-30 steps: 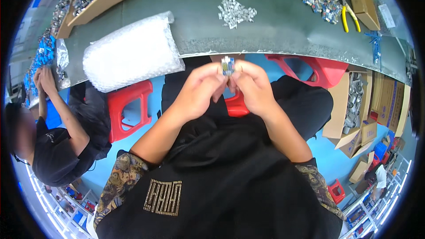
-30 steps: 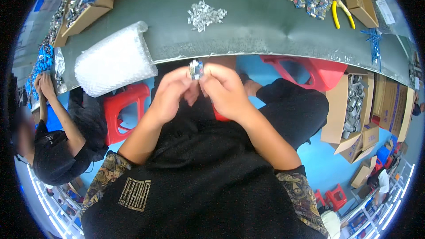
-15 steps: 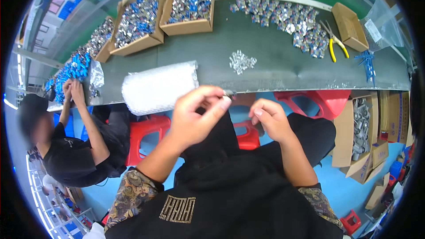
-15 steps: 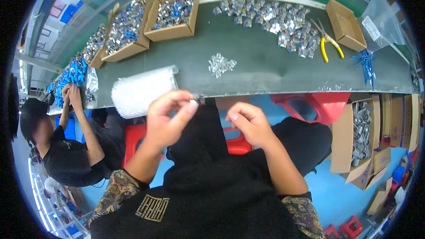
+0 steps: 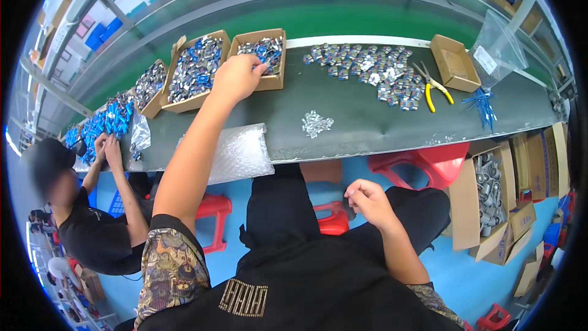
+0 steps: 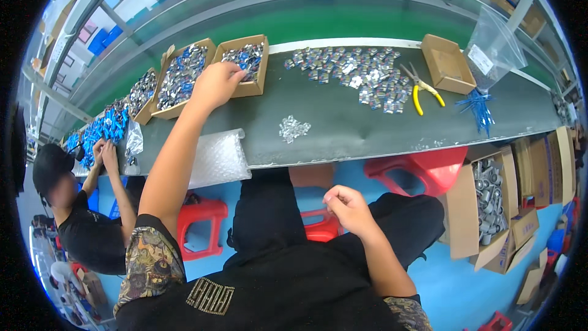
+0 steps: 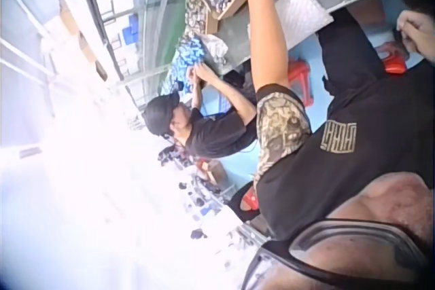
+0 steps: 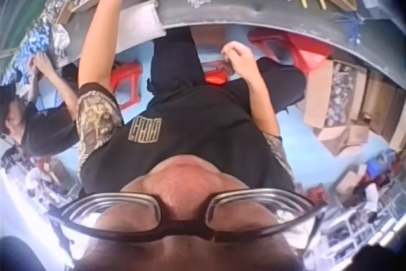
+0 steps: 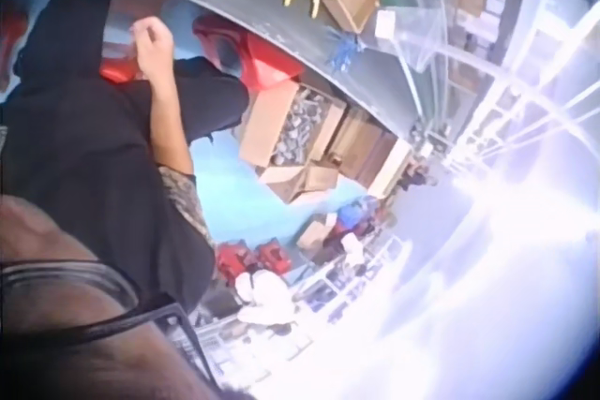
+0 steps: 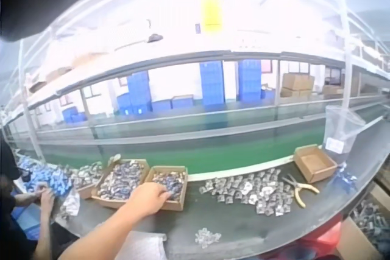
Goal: Assembling small electronic components by hand at a manual workstation.
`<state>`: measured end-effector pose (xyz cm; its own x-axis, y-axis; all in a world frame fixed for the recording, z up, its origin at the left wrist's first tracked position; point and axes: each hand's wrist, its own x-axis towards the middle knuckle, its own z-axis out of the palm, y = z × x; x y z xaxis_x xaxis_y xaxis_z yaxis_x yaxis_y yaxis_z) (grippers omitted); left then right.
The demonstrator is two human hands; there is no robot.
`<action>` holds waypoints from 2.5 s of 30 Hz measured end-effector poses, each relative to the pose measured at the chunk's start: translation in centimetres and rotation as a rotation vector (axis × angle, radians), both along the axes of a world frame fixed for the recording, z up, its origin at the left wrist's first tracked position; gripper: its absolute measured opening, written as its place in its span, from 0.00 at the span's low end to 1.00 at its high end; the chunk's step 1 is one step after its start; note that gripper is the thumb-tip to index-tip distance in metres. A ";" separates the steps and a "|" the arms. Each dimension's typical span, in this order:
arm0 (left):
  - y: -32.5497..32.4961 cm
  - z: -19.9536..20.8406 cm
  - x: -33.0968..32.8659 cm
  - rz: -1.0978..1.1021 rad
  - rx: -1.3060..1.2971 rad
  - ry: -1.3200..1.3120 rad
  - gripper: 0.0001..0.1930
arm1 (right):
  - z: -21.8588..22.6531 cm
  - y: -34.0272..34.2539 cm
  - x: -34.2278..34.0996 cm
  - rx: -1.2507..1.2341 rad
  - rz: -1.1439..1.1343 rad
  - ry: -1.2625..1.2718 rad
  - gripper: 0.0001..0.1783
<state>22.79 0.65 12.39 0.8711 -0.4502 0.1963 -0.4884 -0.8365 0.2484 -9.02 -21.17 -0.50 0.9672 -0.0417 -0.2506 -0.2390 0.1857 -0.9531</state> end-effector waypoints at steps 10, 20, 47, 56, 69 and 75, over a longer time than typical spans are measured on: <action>0.2 2.3 -14.5 -0.621 -0.580 0.967 0.11 | 5.1 2.4 8.2 -0.488 -0.217 -0.436 0.08; 3.7 -7.8 -22.9 -0.421 -1.021 1.475 0.13 | 7.3 0.8 29.3 -1.576 -0.370 -0.637 0.12; -0.2 -11.1 -21.8 -0.265 -1.389 1.401 0.12 | 8.2 2.3 7.1 -0.798 0.246 -0.664 0.12; -0.4 -11.3 -23.0 -0.180 -1.357 1.460 0.14 | 6.1 0.9 10.1 -1.173 -0.146 -0.676 0.11; -0.4 -12.0 -22.9 -0.212 -1.226 1.531 0.18 | 5.4 1.6 10.4 -1.171 -0.247 -0.597 0.10; -0.3 -11.8 -22.9 -0.147 -1.301 1.525 0.15 | 6.5 1.3 9.7 -1.140 -0.158 -0.535 0.10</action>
<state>-0.16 0.36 0.60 0.5832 -0.7459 -0.3218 0.6332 0.1693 0.7552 0.70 -19.85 5.96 0.9008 -0.0994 0.4228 0.1740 -0.8093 -0.5610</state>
